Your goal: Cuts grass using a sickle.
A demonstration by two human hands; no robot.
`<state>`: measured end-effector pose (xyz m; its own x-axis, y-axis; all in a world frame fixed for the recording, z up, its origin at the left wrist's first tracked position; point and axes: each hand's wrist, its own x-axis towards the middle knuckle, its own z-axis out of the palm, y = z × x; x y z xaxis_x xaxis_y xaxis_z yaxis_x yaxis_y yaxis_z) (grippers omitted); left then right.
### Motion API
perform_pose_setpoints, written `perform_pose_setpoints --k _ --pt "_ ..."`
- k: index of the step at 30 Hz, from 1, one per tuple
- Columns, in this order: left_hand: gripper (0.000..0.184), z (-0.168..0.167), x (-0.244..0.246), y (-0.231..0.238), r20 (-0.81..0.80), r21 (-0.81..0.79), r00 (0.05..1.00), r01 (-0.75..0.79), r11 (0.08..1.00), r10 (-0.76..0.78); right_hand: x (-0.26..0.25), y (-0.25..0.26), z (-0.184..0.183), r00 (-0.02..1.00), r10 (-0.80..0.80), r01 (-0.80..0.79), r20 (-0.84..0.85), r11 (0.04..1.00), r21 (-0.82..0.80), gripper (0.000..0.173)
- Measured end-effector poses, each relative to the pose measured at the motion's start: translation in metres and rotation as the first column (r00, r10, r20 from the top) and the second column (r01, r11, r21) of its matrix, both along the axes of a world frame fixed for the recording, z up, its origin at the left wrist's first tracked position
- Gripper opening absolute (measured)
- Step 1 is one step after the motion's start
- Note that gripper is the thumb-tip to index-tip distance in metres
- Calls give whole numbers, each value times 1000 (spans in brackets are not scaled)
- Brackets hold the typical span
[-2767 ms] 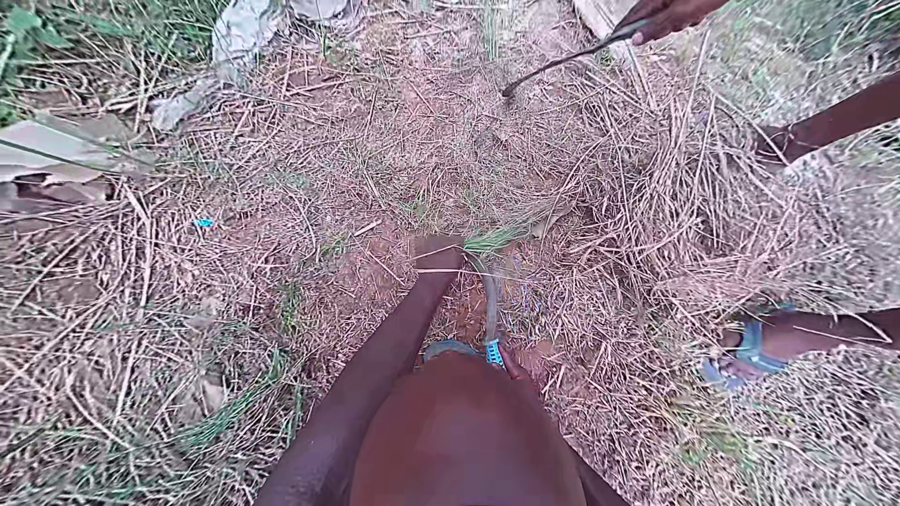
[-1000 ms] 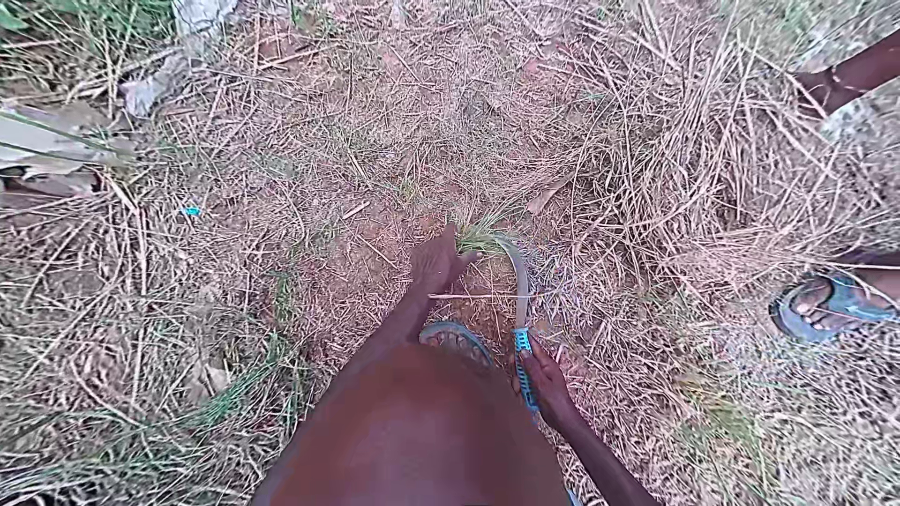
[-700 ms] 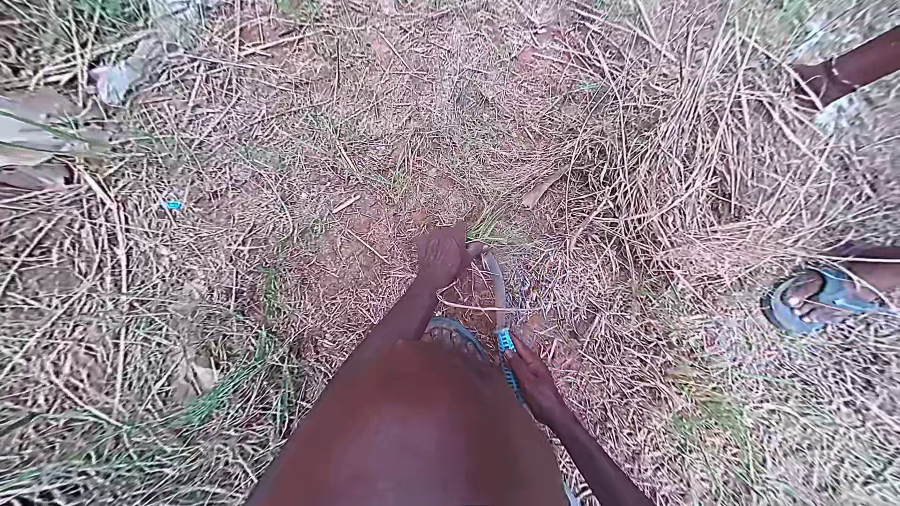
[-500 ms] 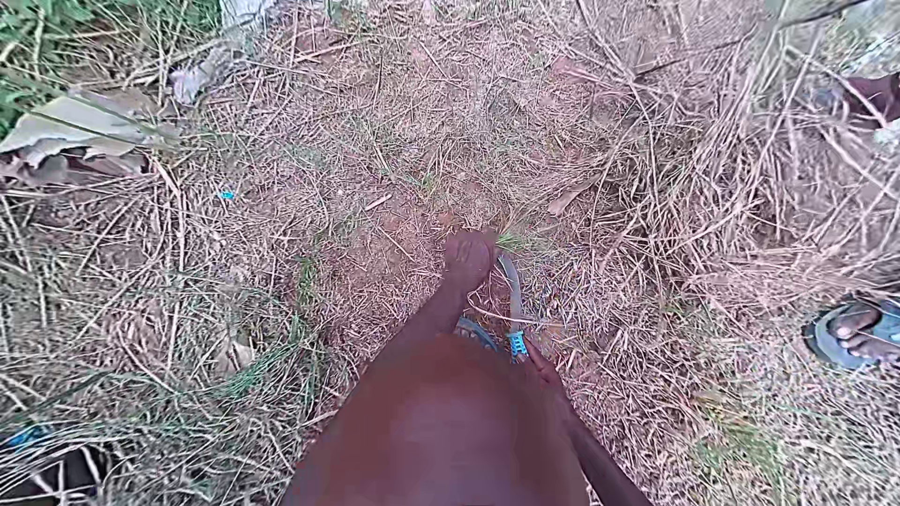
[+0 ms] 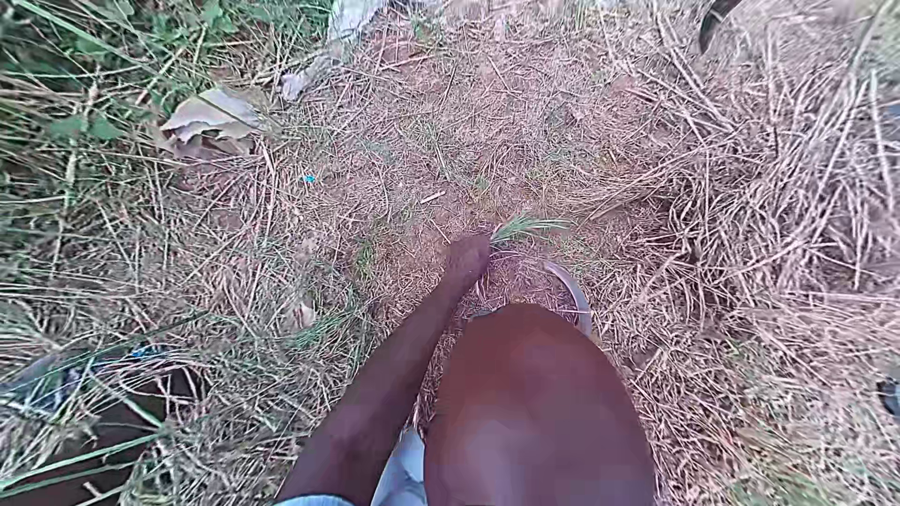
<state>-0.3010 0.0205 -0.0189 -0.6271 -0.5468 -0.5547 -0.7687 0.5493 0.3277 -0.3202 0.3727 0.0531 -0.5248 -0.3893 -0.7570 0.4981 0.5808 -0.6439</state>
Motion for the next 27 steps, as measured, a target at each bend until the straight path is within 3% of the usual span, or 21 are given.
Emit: perform_pose_setpoints --k 2,4,9,12,13,15,17,18,19,20,21,22,23,25,27 --pt "35 -3 28 -4 25 22 991 -134 991 134 -9 -19 10 1000 -8 8 22 1000 5 48" --pt "40 0 53 -7 37 51 969 -244 968 242 -9 -14 -6 1000 12 -12 0 1000 -20 50" --pt "42 -3 83 -2 49 111 953 -302 947 298 -22 -28 -5 998 56 -56 19 998 10 46" --pt "44 -4 88 9 90 165 952 -305 938 293 -33 -38 -8 981 192 -190 -24 978 86 43" --pt "45 -4 90 10 96 171 952 -303 938 290 -36 -34 -19 943 314 -304 -106 947 107 41" --pt "44 -6 100 11 105 174 951 -307 936 292 -38 -20 -43 737 564 -519 -372 825 223 44" --pt "44 -9 110 11 90 170 948 -315 934 304 -57 -44 7 638 755 -642 -148 629 439 50" --pt "43 -11 113 10 84 161 947 -320 934 310 -63 -56 37 663 727 -603 -178 660 448 50" --pt "43 -12 116 9 79 152 945 -325 934 316 -65 -55 54 686 634 -524 -358 771 361 47" --pt "43 -15 119 9 82 148 944 -328 933 319 -66 -48 60 688 425 -442 -588 888 125 43" --pt "43 -18 122 10 79 145 943 -330 933 322 -70 -48 65 685 186 -425 -704 887 -180 43" --pt "42 -23 125 12 72 135 943 -331 934 324 -74 -56 79 708 48 -452 -704 797 -401 48" --pt "42 -30 128 13 58 118 943 -332 936 327 -76 -69 101 706 1 -501 -708 708 -498 56" --pt "43 -32 130 14 36 116 941 -338 934 336 -66 -102 148 650 -33 -597 -759 596 -537 66" --pt "43 -27 136 14 40 130 937 -348 928 346 -46 -130 180 491 -3 -747 -871 513 -423 69"
